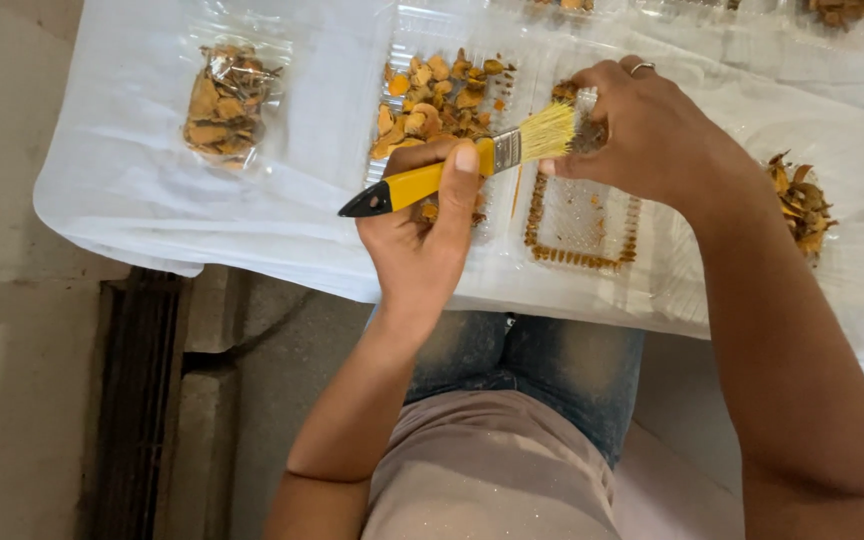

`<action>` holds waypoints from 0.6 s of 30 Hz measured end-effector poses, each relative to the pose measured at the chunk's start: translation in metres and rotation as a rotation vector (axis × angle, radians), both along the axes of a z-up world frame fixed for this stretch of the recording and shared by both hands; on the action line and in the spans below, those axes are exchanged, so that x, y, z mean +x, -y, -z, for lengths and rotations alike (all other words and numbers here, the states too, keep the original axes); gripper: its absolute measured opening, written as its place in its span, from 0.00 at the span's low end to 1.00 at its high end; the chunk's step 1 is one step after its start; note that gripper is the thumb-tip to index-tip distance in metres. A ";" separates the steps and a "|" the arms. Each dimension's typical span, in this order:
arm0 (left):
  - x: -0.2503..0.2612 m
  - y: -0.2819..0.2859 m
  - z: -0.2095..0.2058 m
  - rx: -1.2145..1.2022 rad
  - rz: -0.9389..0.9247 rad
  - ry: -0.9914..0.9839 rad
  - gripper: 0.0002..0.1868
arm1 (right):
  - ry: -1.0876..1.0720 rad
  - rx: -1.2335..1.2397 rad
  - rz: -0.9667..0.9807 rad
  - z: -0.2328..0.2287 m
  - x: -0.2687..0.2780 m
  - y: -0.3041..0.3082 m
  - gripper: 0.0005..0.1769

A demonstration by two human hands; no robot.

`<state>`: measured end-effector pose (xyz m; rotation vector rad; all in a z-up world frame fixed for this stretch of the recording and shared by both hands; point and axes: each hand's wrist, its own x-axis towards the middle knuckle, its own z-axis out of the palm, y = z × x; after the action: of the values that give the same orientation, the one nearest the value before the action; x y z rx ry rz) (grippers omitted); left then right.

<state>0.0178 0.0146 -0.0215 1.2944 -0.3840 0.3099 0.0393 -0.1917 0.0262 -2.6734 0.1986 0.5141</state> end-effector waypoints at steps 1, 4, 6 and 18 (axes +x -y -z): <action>0.000 0.000 0.000 -0.014 0.018 -0.012 0.10 | -0.012 0.011 0.025 -0.004 -0.001 -0.003 0.39; -0.002 0.001 0.001 0.018 -0.025 -0.015 0.10 | 0.042 0.060 -0.055 0.008 -0.006 0.003 0.33; -0.001 0.002 0.003 0.015 -0.021 -0.017 0.10 | 0.068 0.033 -0.086 0.015 -0.007 0.007 0.29; -0.001 0.006 0.003 0.007 -0.039 -0.063 0.10 | 0.283 -0.062 -0.285 0.045 -0.004 0.019 0.12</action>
<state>0.0166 0.0089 -0.0248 1.3168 -0.3074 0.3003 0.0349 -0.2111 -0.0192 -2.8118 -0.2552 0.2085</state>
